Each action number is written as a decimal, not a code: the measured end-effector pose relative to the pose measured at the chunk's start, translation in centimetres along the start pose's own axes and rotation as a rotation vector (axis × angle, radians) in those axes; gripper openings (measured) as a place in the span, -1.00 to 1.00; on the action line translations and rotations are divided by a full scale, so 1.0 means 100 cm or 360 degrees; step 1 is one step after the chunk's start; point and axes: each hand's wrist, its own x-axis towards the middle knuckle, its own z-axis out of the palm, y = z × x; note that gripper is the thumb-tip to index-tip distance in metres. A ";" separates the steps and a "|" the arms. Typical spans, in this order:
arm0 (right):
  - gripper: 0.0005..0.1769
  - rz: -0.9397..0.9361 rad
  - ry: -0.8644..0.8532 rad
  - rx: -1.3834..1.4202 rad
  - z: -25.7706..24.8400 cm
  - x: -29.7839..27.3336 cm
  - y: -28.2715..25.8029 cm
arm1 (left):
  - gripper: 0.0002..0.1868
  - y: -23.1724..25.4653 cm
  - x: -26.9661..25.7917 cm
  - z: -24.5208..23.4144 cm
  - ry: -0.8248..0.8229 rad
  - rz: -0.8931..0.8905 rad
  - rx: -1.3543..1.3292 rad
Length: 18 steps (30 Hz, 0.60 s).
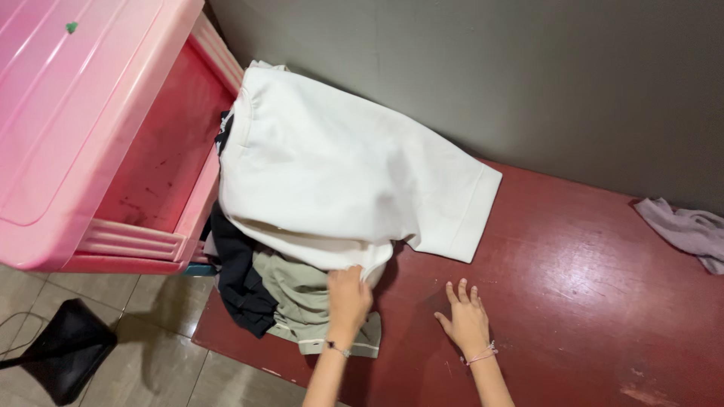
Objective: The person folds a white long-sleeved shirt on a red table, then places it into an open suitcase. The person also wipes a white rectangular box with a purple cloth.
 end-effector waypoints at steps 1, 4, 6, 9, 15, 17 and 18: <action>0.00 -0.0006 0.0032 0.0043 -0.004 -0.001 -0.001 | -0.74 0.013 -0.012 0.008 -0.0069 0.0002 -0.0077; 0.04 -0.0018 0.0113 0.0139 -0.014 -0.008 -0.004 | -0.84 0.040 -0.043 0.027 -0.0331 0.0023 -0.0306; 0.13 -0.0037 0.0147 0.0173 -0.016 -0.013 -0.008 | -0.81 0.050 -0.069 0.037 -0.0531 0.0057 -0.0276; 0.11 -0.0066 0.0292 0.0116 -0.018 -0.018 -0.015 | -0.68 0.065 -0.105 0.048 -0.0805 0.0112 -0.0390; 0.00 -0.0080 0.0304 -0.0149 0.000 -0.024 -0.025 | -0.42 0.055 -0.119 0.049 -0.1809 -0.0301 -0.0538; -0.17 -0.0062 0.0400 -0.0469 0.014 -0.024 -0.022 | -0.45 0.048 -0.125 0.041 -0.2181 -0.0372 -0.0629; -0.26 -0.0050 0.0449 -0.0628 0.022 -0.024 -0.021 | -0.47 0.046 -0.131 0.035 -0.2347 -0.0402 -0.0671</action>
